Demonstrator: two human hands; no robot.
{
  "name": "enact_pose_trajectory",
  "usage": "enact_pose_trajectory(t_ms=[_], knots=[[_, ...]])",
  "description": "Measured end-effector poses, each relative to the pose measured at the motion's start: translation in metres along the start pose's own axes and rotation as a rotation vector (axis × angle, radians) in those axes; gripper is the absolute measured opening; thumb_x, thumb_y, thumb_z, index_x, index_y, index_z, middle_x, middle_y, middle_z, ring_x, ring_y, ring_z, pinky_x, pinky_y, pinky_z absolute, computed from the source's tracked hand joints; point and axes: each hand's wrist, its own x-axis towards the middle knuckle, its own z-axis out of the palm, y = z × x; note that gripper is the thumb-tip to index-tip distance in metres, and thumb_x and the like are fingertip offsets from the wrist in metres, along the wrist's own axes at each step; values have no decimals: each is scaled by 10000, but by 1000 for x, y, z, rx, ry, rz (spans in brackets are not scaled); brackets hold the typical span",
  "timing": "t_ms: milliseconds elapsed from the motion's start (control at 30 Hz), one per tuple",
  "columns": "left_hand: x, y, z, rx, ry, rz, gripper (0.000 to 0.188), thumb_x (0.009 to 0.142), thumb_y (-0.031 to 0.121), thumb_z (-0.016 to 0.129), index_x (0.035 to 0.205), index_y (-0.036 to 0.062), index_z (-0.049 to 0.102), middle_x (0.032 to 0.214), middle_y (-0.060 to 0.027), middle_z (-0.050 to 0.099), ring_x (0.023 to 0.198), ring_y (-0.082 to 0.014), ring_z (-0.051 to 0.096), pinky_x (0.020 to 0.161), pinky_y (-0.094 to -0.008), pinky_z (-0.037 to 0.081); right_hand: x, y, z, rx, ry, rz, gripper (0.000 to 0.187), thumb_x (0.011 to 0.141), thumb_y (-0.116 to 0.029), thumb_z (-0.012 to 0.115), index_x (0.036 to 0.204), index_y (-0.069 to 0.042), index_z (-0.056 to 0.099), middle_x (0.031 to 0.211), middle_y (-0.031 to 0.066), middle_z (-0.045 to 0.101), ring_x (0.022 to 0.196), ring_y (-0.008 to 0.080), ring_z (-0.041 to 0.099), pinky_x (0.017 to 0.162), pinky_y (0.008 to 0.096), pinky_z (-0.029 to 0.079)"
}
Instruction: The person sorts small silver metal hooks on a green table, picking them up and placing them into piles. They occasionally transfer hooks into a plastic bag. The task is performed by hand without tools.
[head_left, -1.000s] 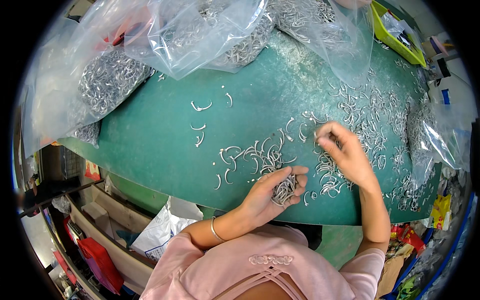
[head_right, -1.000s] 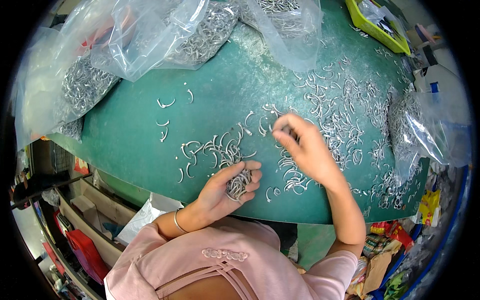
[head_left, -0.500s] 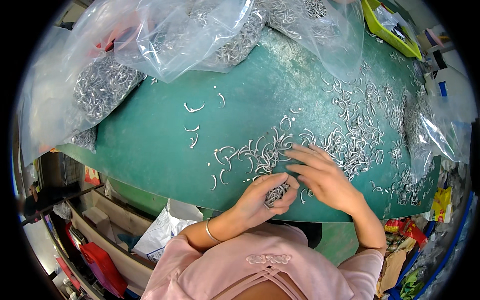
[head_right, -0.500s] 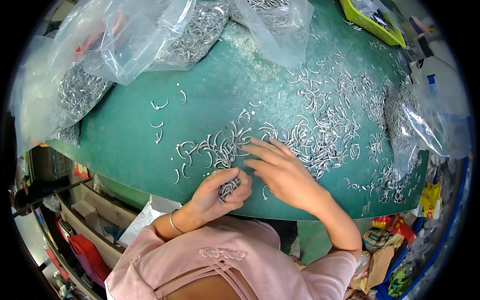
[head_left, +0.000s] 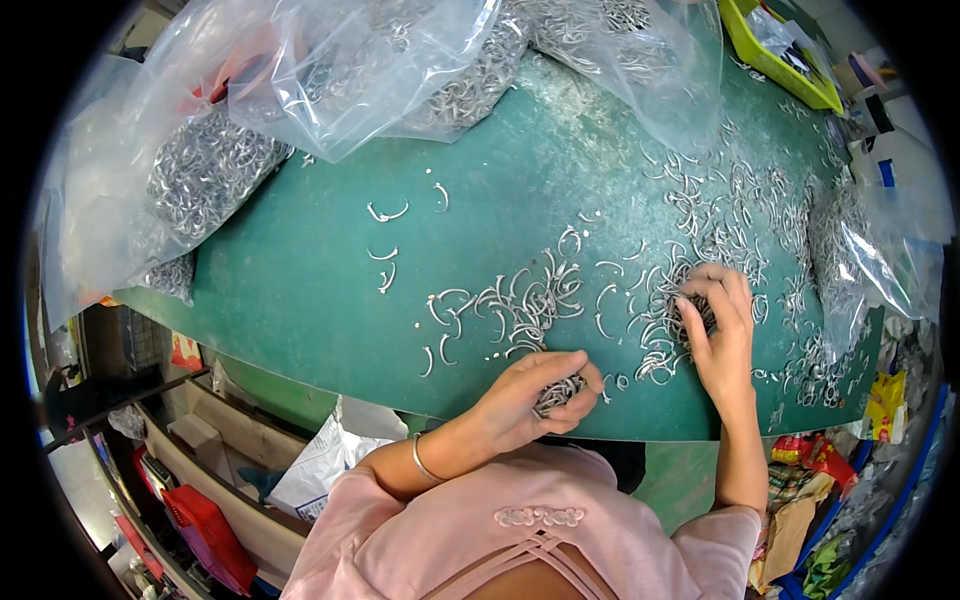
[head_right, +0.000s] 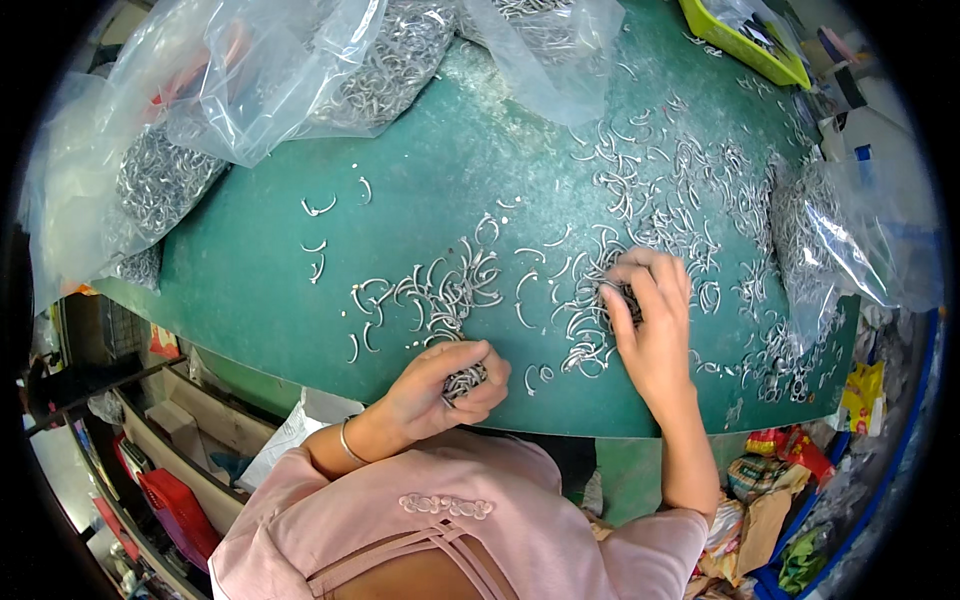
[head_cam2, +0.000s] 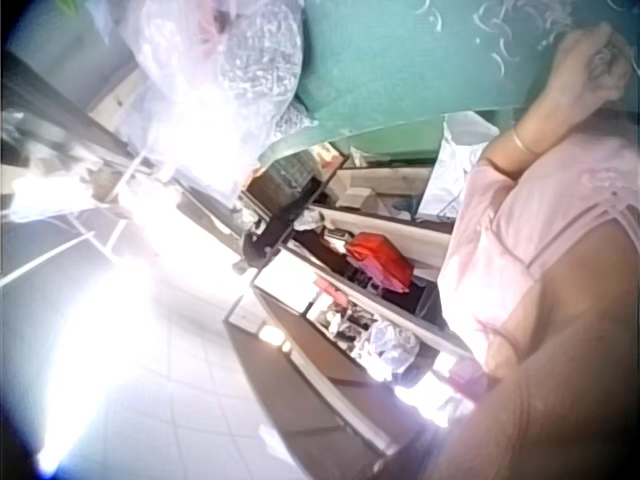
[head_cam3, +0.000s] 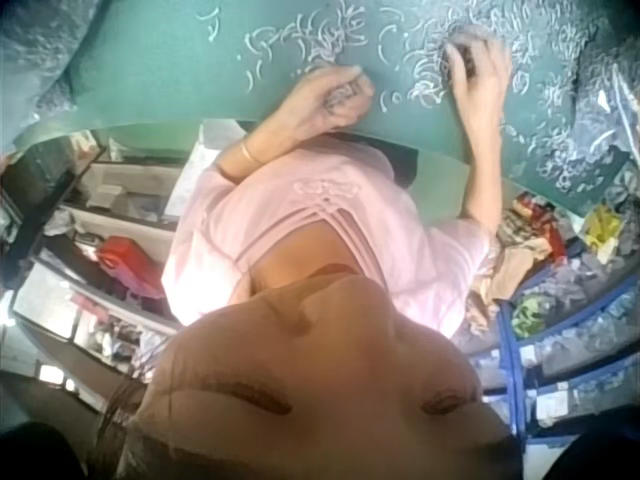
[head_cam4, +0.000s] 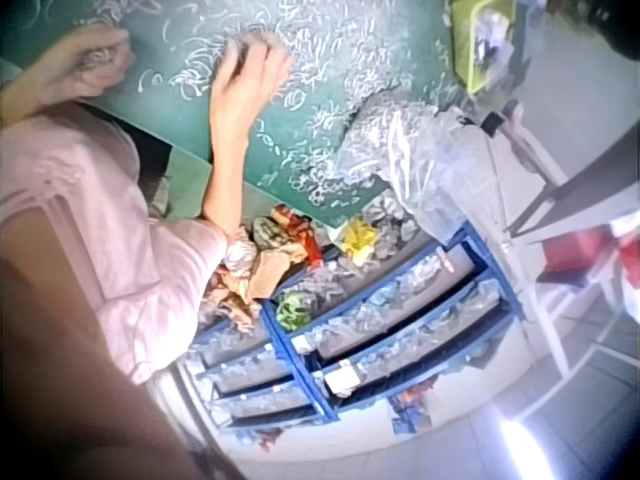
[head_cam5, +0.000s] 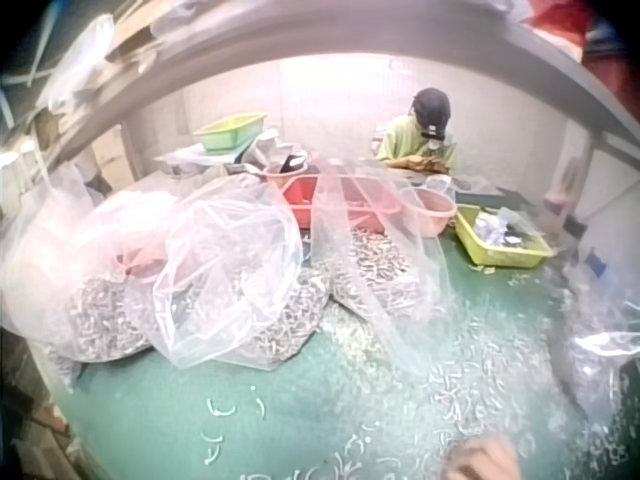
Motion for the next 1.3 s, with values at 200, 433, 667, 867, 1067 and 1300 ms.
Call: enact_pose_trajectory(t_ms=[200,433,667,867,1067,1300], knots=[[4,-3,2,-2,-38,-5,353,1044,275,474,972,-20,654,692,-39,500,539,-76,387,448,-219,302,44,1,34,-67,-24,-200,161,802,-59,711,929,-35,614,1004,106,586,932,311,541,826,397,405],[0,-1,2,23,42,19,375,1059,270,424,910,-30,592,717,-50,471,556,-84,363,454,-219,291,62,-2,34,60,-73,-163,148,825,-60,687,919,-19,581,928,125,586,931,324,546,811,415,422],[-1,3,1,13,11,29,375,1060,271,416,897,-22,585,723,-50,470,554,-82,359,456,-220,298,67,-1,35,-22,-151,-88,164,838,-48,680,947,-1,568,897,147,587,868,340,556,781,415,447],[-2,3,-2,-4,20,29,371,1056,274,427,896,-20,587,721,-49,469,553,-84,363,456,-218,300,69,-16,33,548,-135,143,85,920,-32,621,988,-1,581,823,107,592,716,205,564,687,301,459],[-5,3,-2,-3,31,38,369,1056,276,427,900,-15,591,722,-47,470,559,-83,364,456,-219,296,78,-26,36,640,-269,119,232,902,14,623,1129,-34,612,841,61,602,743,145,560,683,284,461],[-10,1,-6,-34,32,52,362,1053,282,437,909,-12,593,726,-44,469,566,-81,365,461,-219,295,81,-31,40,830,-186,247,283,913,51,594,1192,16,616,883,16,629,803,89,575,746,264,495]])
